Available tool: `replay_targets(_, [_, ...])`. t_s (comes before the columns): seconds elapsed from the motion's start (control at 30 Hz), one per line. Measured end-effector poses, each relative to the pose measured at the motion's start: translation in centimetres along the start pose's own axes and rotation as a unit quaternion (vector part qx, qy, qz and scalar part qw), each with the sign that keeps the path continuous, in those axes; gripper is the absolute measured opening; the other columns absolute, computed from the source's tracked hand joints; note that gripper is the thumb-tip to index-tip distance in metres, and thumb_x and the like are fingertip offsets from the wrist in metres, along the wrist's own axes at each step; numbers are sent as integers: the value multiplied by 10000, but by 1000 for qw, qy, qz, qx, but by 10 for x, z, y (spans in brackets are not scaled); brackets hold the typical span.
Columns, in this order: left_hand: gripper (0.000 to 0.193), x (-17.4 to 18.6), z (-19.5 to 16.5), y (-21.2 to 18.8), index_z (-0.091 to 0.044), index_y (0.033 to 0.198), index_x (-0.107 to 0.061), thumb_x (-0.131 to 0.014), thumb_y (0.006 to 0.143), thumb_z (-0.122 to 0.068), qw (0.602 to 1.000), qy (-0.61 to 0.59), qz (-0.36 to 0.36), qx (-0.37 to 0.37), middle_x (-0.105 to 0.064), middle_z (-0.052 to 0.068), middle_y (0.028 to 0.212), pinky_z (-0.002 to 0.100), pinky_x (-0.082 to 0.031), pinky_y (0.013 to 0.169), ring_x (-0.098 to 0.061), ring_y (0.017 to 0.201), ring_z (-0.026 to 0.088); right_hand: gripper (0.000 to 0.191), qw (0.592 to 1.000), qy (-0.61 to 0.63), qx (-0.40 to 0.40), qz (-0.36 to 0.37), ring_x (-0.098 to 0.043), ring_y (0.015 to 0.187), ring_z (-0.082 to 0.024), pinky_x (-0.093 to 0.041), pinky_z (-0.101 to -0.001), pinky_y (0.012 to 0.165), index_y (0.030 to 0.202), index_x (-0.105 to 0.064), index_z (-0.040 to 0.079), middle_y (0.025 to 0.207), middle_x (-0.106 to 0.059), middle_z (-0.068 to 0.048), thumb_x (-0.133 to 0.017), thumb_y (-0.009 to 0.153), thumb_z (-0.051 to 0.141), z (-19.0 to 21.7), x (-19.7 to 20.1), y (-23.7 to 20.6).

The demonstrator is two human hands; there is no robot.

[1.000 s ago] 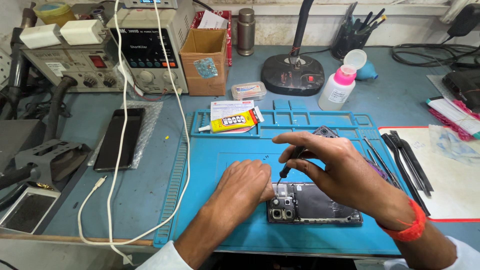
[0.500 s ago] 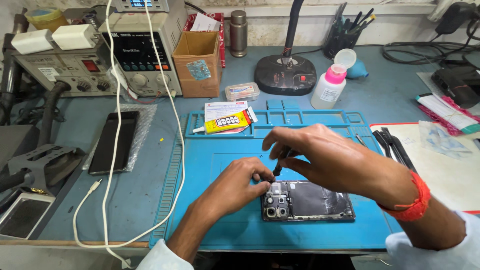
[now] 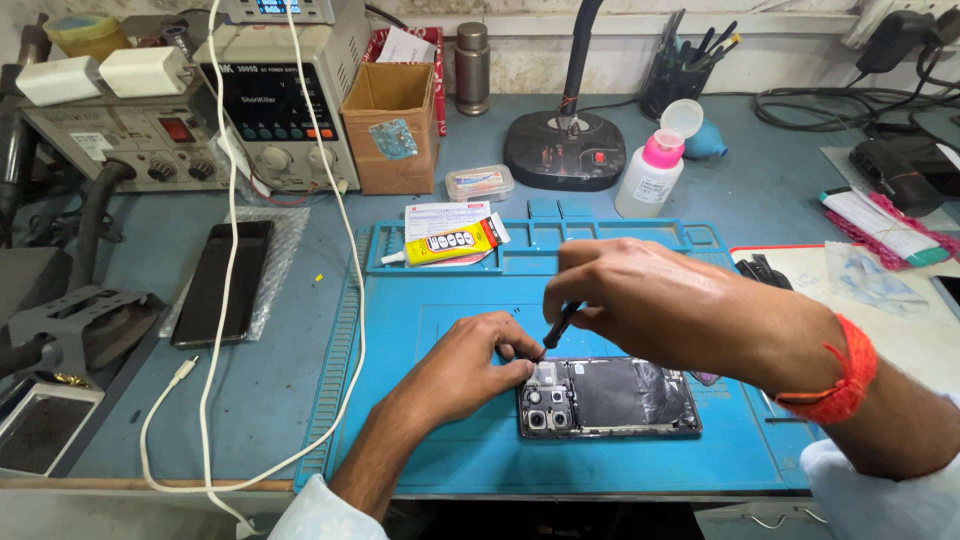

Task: The person presses buttons on a teal feature phone, wraps it in bubble wrap, then picks up a smartphone, removes its back cover and battery, and uses a screwdriver to unscrew and pry components from the phone body on a blue repair mat.

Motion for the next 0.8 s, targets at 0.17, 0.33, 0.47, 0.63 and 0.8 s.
replay_targets(0.17, [247,0,0,0,-88,1018,-800,-726,805,-187,1000,-1,7,1,-750,74,974,349,-565,836,-696,893,197,178,993,13,-105,44,-761,875,-294,-598,-421,774,1029,-797,198,951,-811,-47,-691,936,308,-7,-1,-4])
replay_targets(0.33, [248,0,0,-1,-79,1010,-800,-733,794,-180,1000,-11,1,-4,-748,80,971,354,-564,827,-694,891,206,220,997,0,-72,18,-731,882,-316,-578,-426,755,1089,-770,171,951,-778,-67,-681,926,290,-4,0,-3])
replay_targets(0.47, [240,-1,-1,0,-77,1003,-802,-733,797,-179,1000,-1,-12,-15,-747,84,959,364,-568,810,-700,874,215,253,996,38,73,-41,-692,901,-334,-542,-451,720,1100,-761,115,1007,-735,-91,-710,867,200,8,6,-3])
replay_targets(0.63, [220,-4,-3,3,-69,988,-800,-746,818,-199,999,40,-15,-11,-732,112,926,385,-563,793,-708,855,238,160,998,36,40,-11,-707,880,-316,-549,-423,736,1034,-752,142,948,-741,-78,-669,936,237,7,6,-3])
replay_targets(0.8, [219,-5,-1,5,-51,954,-795,-754,811,-211,999,30,-18,2,-735,110,925,380,-580,772,-731,846,238,253,997,-17,-68,28,-725,858,-311,-569,-434,733,1086,-738,154,920,-771,-89,-729,924,348,-6,-1,-6])
Point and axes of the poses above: each hand's wrist, its own y-axis towards the middle knuckle, its own x-axis out of the back of the hand, z = x × y, the point moved 3 cm from there along y, towards the middle knuckle
